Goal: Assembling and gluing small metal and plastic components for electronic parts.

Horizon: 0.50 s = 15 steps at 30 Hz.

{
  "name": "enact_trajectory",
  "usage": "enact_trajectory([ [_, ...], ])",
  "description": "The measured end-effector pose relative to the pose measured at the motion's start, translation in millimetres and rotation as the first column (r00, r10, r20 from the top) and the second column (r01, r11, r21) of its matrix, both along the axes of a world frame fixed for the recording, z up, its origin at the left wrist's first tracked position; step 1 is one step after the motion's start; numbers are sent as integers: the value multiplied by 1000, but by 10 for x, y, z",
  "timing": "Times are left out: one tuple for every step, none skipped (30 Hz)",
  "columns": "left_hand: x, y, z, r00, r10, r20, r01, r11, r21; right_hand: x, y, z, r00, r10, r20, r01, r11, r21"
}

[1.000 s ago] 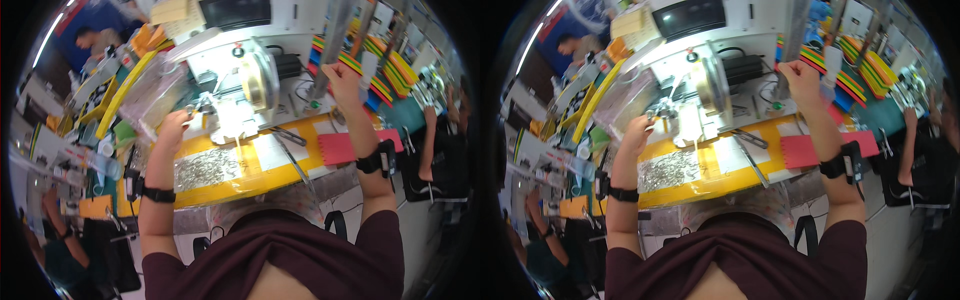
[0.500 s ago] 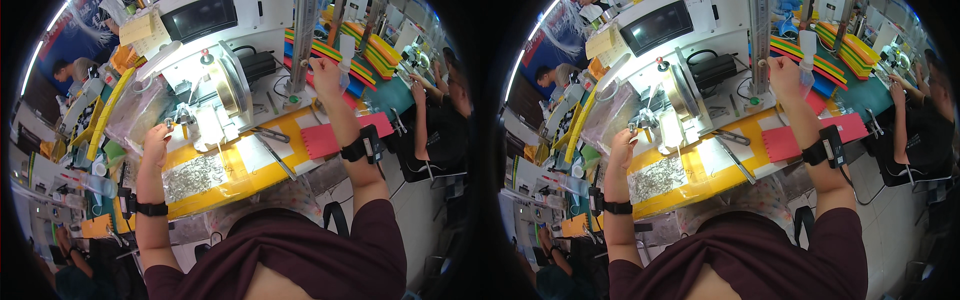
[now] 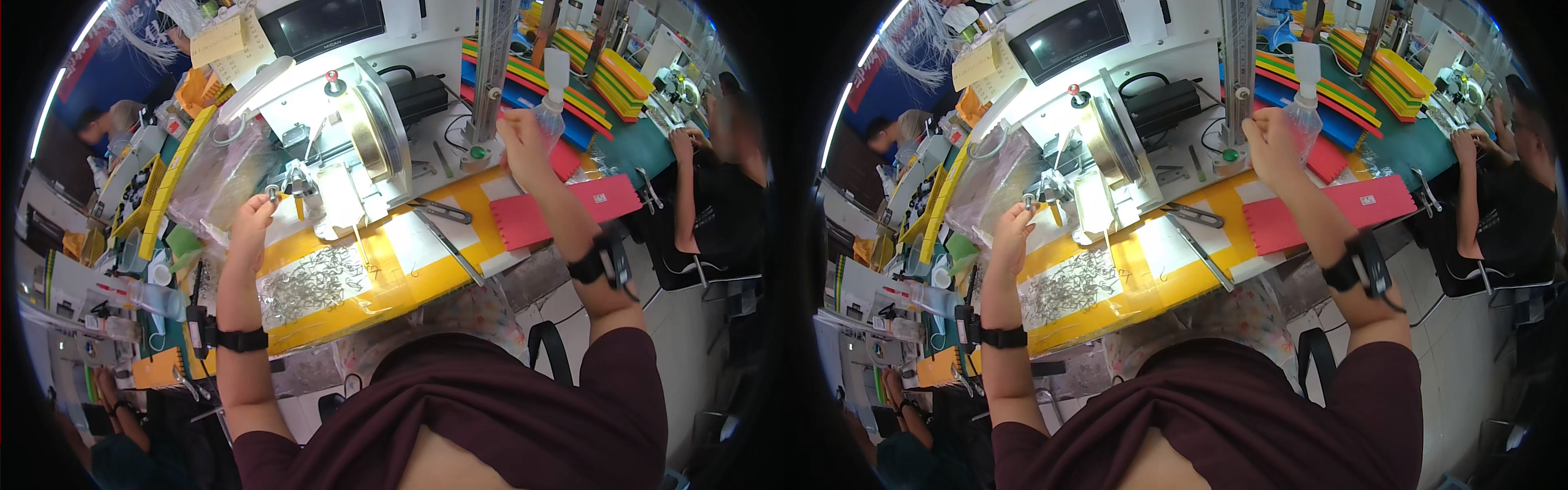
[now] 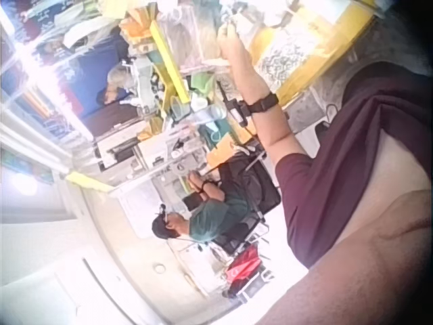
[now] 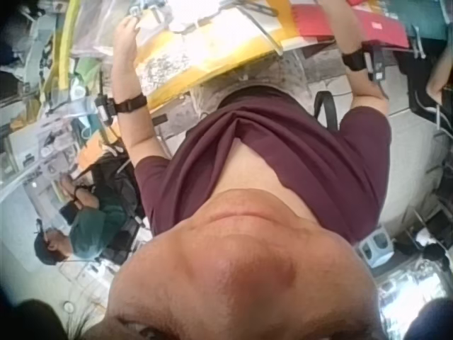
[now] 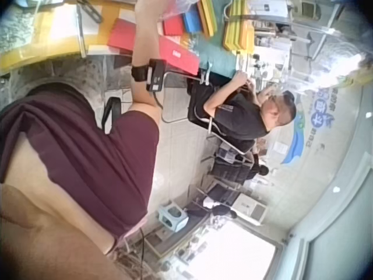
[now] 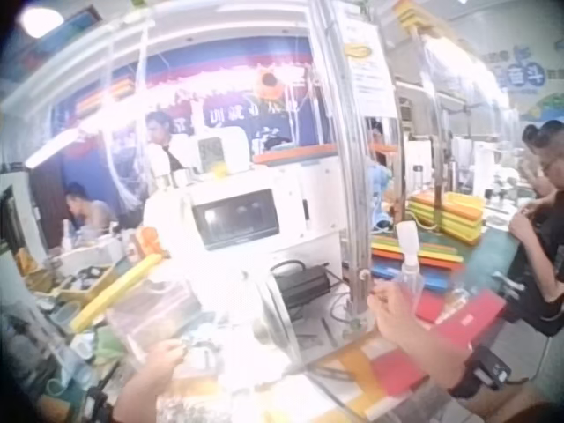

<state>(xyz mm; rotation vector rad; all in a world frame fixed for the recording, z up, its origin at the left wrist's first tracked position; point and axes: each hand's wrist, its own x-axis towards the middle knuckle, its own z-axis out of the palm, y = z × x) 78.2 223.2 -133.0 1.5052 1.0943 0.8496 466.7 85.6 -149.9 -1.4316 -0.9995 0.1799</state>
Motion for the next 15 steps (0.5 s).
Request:
enact_trajectory([
  [-38,-23,10,998,44,-49,-42,999,30,-27,-165,40,950,-116,289,107,993,47],
  [-52,-16,25,997,58,-45,-57,998,27,-10,-371,125,807,-226,546,188,974,127],
  [-87,-16,70,997,53,-52,-49,996,69,51,-531,170,880,-267,392,244,964,107],
  [-158,-22,109,996,58,-65,-50,993,107,140,-611,170,929,-296,224,287,955,69],
  [-190,8,138,994,87,-67,-80,992,102,262,-613,146,937,-267,224,259,964,63],
  [-184,70,173,999,38,30,-40,997,62,394,-592,122,889,-344,301,341,938,63],
  [-176,95,222,991,-12,130,8,1000,29,483,-585,112,827,-418,376,424,903,70],
  [-167,90,291,992,9,128,-12,1000,23,551,-532,68,836,-399,376,406,912,64],
  [-101,98,366,987,-40,155,35,999,39,631,-489,-7,878,-306,367,347,936,-51],
  [-52,104,428,980,-84,181,74,996,57,635,-427,-34,915,-206,346,275,948,-162],
  [-6,107,477,981,-74,181,65,996,55,624,-410,-29,917,-197,346,266,950,-165],
  [30,108,533,981,-115,153,105,992,72,562,-399,30,904,-226,363,313,928,-203],
  [75,115,569,980,-158,124,148,985,89,524,-388,58,888,-255,382,361,901,-238],
  [143,121,589,981,-152,122,142,986,90,560,-386,34,891,-250,380,355,904,-238],
  [222,135,602,981,-188,45,182,978,99,619,-407,3,860,-329,389,431,878,-209],
])
